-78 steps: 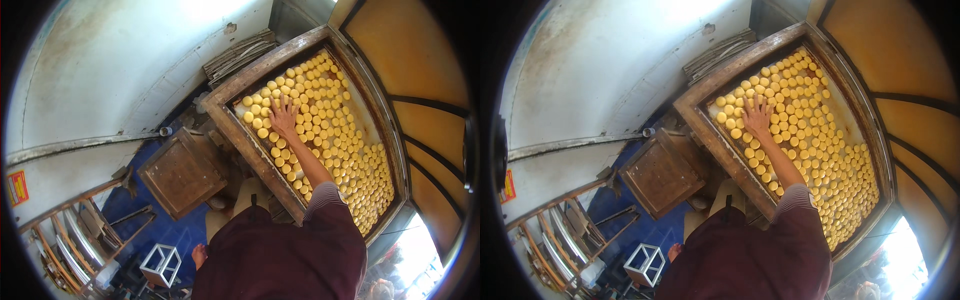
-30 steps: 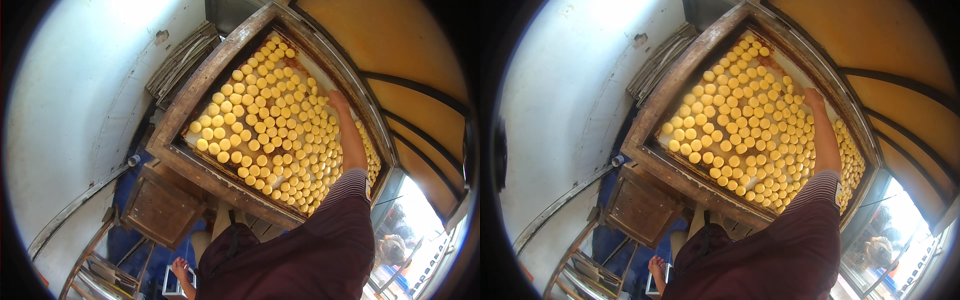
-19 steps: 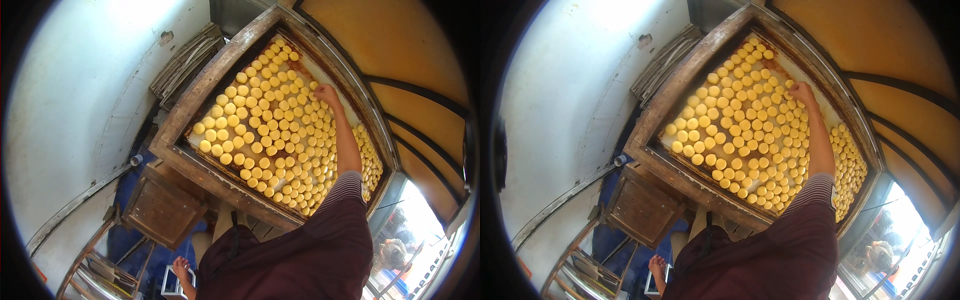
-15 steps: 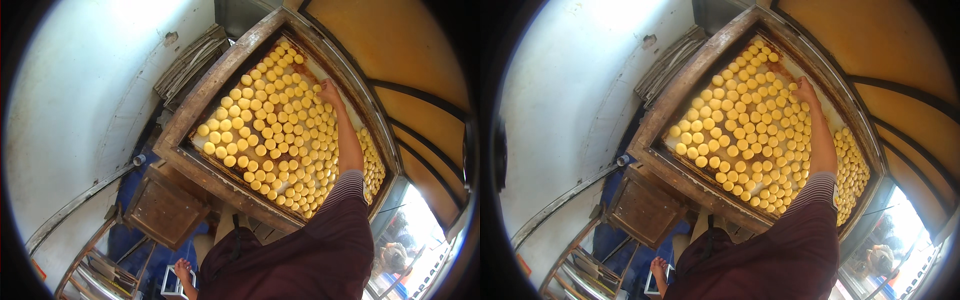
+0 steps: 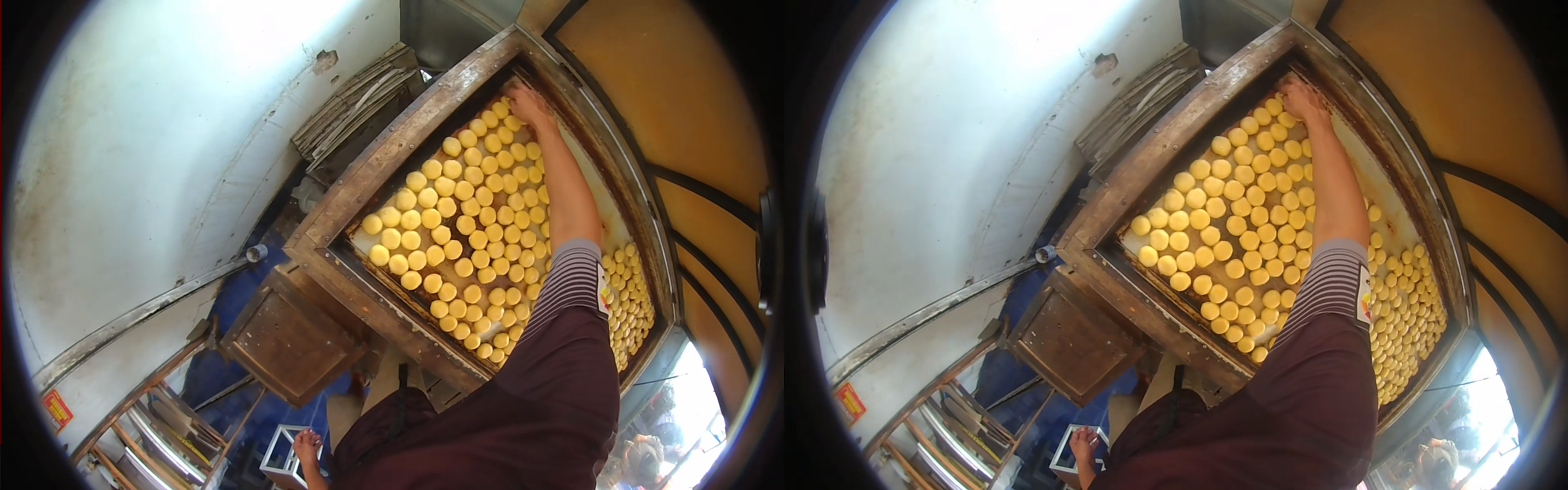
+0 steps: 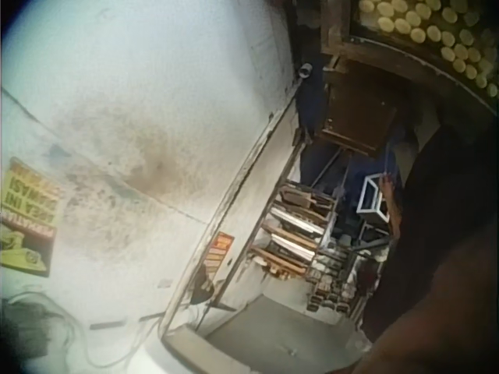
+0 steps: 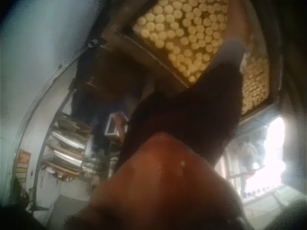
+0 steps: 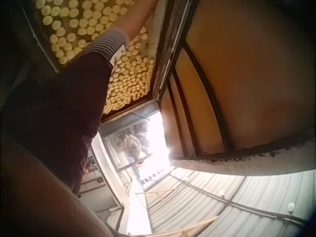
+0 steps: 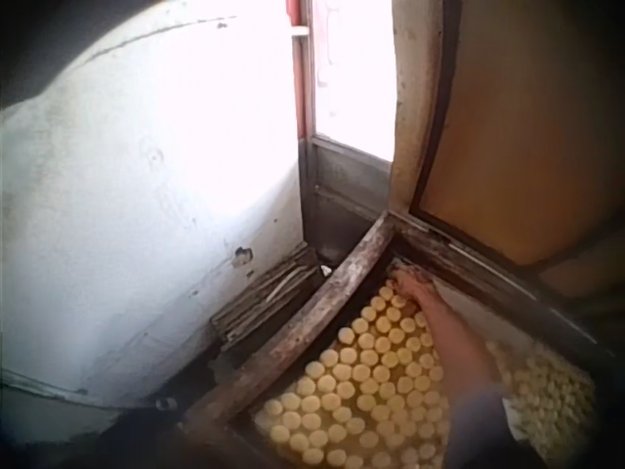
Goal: The person arranges small dough pieces on a large heated surface to bake, then moves to a table to hand-form more dough pieces from a large mass of yellow dough.
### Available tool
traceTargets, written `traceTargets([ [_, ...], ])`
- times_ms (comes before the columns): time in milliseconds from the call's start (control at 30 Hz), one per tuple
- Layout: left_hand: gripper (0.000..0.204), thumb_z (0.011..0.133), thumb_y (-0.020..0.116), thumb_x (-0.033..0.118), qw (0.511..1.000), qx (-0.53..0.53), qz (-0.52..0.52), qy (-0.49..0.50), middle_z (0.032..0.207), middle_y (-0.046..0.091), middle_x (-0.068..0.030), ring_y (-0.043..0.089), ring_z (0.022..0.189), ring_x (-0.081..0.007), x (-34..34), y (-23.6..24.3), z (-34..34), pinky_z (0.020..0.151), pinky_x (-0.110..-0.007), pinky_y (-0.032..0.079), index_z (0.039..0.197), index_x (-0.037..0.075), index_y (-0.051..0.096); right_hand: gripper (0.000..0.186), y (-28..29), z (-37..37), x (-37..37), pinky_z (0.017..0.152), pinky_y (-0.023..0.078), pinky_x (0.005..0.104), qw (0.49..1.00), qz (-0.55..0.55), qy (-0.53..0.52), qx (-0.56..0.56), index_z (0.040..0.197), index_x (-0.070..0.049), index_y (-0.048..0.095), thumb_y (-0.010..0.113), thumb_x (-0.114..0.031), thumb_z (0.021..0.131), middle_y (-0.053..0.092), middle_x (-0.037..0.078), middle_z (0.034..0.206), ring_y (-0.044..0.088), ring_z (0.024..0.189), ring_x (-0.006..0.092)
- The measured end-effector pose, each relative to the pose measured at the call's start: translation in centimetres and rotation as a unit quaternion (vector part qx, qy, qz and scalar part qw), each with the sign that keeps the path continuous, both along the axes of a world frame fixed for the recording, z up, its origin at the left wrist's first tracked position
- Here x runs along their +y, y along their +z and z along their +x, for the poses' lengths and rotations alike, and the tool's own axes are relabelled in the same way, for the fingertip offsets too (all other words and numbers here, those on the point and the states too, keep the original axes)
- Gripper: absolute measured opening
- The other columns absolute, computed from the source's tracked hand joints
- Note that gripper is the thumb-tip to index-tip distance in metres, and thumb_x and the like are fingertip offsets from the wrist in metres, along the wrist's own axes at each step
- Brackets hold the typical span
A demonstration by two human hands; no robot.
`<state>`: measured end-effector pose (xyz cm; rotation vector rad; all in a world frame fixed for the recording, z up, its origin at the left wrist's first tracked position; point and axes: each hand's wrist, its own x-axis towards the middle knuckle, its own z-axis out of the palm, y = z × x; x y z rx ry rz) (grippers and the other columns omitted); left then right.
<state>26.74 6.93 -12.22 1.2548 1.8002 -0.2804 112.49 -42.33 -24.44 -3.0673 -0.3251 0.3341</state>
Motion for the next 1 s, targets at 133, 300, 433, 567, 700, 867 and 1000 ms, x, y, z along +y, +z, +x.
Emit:
traceTargets([
  [133,0.023,0.095,0.059,0.026,1.000,0.008,0.004,0.020,0.089,0.064,-0.0059,0.063,0.074,-0.0154,-0.8,0.4,-0.9,0.061,-0.029,0.052,0.108,0.007,0.058,0.039,1.9,-0.9,-1.4,0.105,0.040,0.0410,0.999,0.038,-0.009,0.034,0.125,-0.015,0.063,0.055,-0.024,0.087,0.050,0.012,0.140,0.048,0.128,0.0304],
  [300,0.024,0.094,0.060,0.027,0.999,0.005,-0.016,0.042,0.091,0.064,-0.0062,0.064,0.076,-0.0159,-1.4,-0.4,-1.4,0.061,-0.030,0.052,0.109,0.007,0.059,0.042,4.5,-3.0,-4.7,0.102,0.042,0.0392,0.929,0.094,-0.276,0.227,0.126,-0.009,0.061,0.057,-0.020,0.086,0.055,0.018,0.133,0.051,0.125,0.0304],
  [433,0.024,0.093,0.060,0.026,0.999,0.008,-0.041,0.025,0.093,0.064,-0.0062,0.064,0.077,-0.0167,-1.3,-1.6,-0.9,0.062,-0.031,0.052,0.109,0.008,0.059,0.050,2.3,-6.0,-10.9,0.104,0.041,0.0386,0.979,0.082,-0.161,0.100,0.132,-0.006,0.055,0.056,-0.010,0.083,0.054,0.021,0.133,0.051,0.125,0.0312],
  [567,0.024,0.094,0.060,0.027,0.999,-0.003,-0.046,0.017,0.094,0.063,-0.0056,0.063,0.077,-0.0161,-0.8,-2.2,-0.7,0.062,-0.030,0.052,0.109,0.008,0.059,0.058,0.6,-9.0,-11.9,0.105,0.039,0.0387,0.990,0.135,-0.045,0.014,0.137,-0.009,0.051,0.054,-0.001,0.080,0.047,0.019,0.140,0.046,0.129,0.0315],
  [700,0.024,0.094,0.059,0.027,0.999,-0.011,-0.032,0.008,0.093,0.063,-0.0054,0.063,0.076,-0.0157,-0.4,-1.7,-0.2,0.062,-0.030,0.051,0.110,0.008,0.058,0.051,1.2,-9.4,-10.0,0.100,0.042,0.0408,0.992,0.082,-0.095,0.032,0.131,-0.009,0.053,0.054,0.000,0.081,0.047,0.018,0.137,0.048,0.125,0.0319],
  [867,0.021,0.095,0.055,0.021,0.999,-0.017,-0.031,0.001,0.095,0.062,-0.0078,0.064,0.080,-0.0206,0.3,-2.0,-0.6,0.066,-0.035,0.054,0.111,0.008,0.058,0.031,1.0,-10.2,-14.7,0.080,0.047,0.0430,0.972,0.064,-0.224,-0.039,0.107,-0.002,0.060,0.060,-0.006,0.076,0.065,0.017,0.102,0.061,0.094,0.0350],
  [1000,0.023,0.096,0.055,0.023,0.999,-0.020,-0.040,-0.008,0.095,0.063,-0.0069,0.064,0.080,-0.0200,0.5,-2.5,-1.3,0.069,-0.035,0.053,0.112,0.008,0.058,0.026,1.4,-12.8,-19.5,0.075,0.049,0.0412,0.925,0.118,-0.352,0.076,0.100,-0.003,0.065,0.064,-0.010,0.075,0.068,0.016,0.090,0.064,0.085,0.0323],
])
